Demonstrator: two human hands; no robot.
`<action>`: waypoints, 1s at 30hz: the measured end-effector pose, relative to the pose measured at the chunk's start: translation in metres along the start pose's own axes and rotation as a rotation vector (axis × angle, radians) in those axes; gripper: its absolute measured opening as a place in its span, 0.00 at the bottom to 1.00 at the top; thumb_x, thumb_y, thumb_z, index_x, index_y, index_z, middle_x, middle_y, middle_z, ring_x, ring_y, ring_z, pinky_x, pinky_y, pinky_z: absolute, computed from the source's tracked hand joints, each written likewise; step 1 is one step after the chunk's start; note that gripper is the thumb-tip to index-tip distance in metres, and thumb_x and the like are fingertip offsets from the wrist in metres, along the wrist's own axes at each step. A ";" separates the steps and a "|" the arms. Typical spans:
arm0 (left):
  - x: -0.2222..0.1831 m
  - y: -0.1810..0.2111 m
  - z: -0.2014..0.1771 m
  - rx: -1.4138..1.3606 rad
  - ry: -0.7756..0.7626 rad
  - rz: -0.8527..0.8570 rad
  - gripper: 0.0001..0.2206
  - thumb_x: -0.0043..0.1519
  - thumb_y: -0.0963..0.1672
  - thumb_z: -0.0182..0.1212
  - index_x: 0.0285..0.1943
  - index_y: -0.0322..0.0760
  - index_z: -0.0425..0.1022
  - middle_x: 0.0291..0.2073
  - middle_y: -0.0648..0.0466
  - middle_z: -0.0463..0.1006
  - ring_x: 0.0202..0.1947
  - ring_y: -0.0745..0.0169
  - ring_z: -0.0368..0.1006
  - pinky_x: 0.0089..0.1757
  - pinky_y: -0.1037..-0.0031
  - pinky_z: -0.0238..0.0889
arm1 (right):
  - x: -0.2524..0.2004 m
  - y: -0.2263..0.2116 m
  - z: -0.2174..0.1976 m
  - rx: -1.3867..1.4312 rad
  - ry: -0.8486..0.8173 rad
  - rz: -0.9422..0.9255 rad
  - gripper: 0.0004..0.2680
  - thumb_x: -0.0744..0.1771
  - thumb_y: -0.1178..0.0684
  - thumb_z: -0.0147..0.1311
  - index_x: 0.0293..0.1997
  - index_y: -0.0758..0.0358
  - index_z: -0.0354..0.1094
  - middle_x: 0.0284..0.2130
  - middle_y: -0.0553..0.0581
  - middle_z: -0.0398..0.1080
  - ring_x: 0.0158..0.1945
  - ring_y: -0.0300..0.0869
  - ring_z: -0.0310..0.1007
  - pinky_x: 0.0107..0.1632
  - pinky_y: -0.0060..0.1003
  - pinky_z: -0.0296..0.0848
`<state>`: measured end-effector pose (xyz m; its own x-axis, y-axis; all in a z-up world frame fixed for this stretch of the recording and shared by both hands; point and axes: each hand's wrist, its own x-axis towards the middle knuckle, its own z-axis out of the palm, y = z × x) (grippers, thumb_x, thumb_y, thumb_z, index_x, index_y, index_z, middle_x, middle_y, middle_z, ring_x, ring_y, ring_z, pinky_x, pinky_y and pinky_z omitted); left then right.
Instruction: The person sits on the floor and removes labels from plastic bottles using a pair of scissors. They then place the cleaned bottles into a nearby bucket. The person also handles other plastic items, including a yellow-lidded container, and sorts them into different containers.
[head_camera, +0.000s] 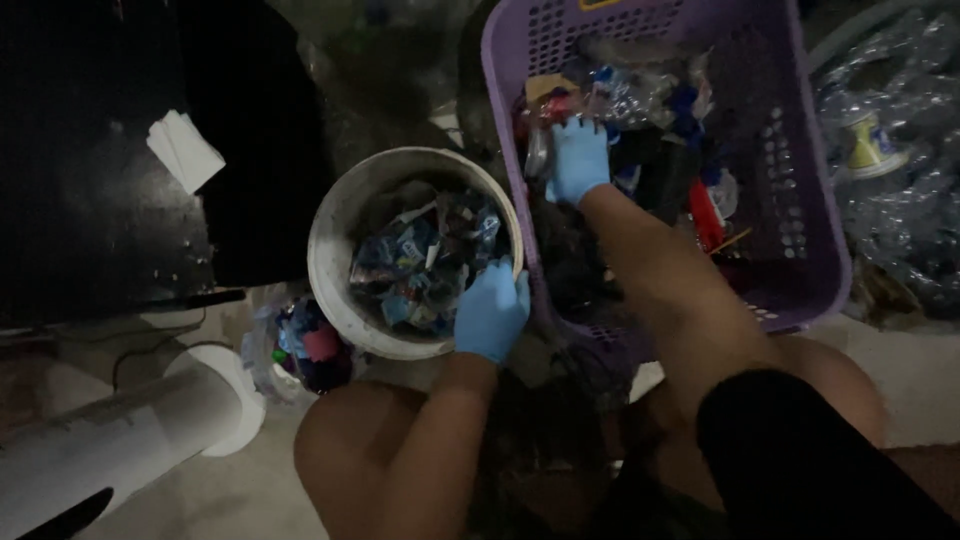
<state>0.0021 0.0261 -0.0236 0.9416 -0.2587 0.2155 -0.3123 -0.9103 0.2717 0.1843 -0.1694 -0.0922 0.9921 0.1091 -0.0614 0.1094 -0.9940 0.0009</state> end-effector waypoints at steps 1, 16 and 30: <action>0.002 0.002 -0.007 -0.078 -0.025 -0.023 0.13 0.66 0.48 0.57 0.46 0.32 0.78 0.27 0.47 0.75 0.29 0.45 0.76 0.27 0.64 0.73 | -0.003 0.014 0.015 0.154 0.046 -0.005 0.16 0.61 0.55 0.62 0.53 0.60 0.72 0.47 0.64 0.71 0.53 0.62 0.70 0.56 0.60 0.66; 0.003 -0.002 -0.007 -0.223 -0.391 -0.245 0.12 0.66 0.48 0.55 0.38 0.35 0.76 0.32 0.36 0.78 0.33 0.26 0.75 0.35 0.43 0.66 | -0.160 0.256 -0.148 0.607 0.330 0.271 0.37 0.61 0.38 0.73 0.72 0.67 0.54 0.62 0.71 0.62 0.63 0.61 0.62 0.65 0.51 0.62; 0.005 -0.006 -0.002 -0.126 -0.438 -0.336 0.17 0.68 0.50 0.54 0.41 0.29 0.73 0.38 0.34 0.78 0.38 0.27 0.74 0.39 0.44 0.66 | -0.252 0.415 -0.048 0.206 -0.379 1.080 0.17 0.66 0.42 0.59 0.49 0.70 0.71 0.44 0.68 0.75 0.45 0.57 0.78 0.49 0.53 0.79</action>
<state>0.0083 0.0314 -0.0223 0.9477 -0.0956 -0.3044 0.0264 -0.9273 0.3734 -0.0173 -0.6093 -0.0282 0.4774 -0.7705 -0.4223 -0.8286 -0.5547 0.0753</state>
